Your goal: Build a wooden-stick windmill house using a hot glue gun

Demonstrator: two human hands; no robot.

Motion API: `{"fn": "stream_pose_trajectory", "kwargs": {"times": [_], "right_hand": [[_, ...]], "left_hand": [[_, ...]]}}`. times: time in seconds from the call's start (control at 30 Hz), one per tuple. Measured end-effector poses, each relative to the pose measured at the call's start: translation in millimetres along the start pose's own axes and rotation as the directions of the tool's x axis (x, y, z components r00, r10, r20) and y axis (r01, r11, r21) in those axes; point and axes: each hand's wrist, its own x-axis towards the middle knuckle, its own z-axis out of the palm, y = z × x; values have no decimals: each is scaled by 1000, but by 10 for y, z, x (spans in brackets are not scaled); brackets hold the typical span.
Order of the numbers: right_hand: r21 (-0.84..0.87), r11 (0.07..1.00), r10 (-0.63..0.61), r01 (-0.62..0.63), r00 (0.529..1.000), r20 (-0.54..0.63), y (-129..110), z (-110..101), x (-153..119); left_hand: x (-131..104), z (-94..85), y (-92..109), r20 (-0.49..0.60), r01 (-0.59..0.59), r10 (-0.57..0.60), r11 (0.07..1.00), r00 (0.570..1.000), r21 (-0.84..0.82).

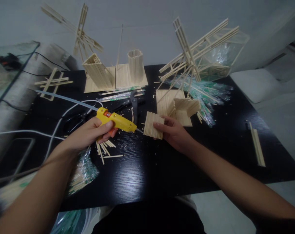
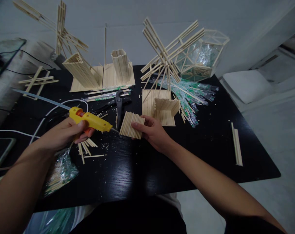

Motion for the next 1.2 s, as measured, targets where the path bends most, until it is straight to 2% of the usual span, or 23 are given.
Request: {"fn": "stream_pose_trajectory", "kwargs": {"times": [0.4,0.77,1.2], "right_hand": [[-6,999,37,-37,999,2,0,20,-17],[-14,999,31,-31,999,34,-2,44,-33],[1,998,67,-67,996,60,12,42,-34]], "left_hand": [[20,14,30,-32,40,-38,998,999,47],[25,59,89,-75,72,-69,997,995,28],[33,33,82,-91,76,-73,997,993,23]]}}
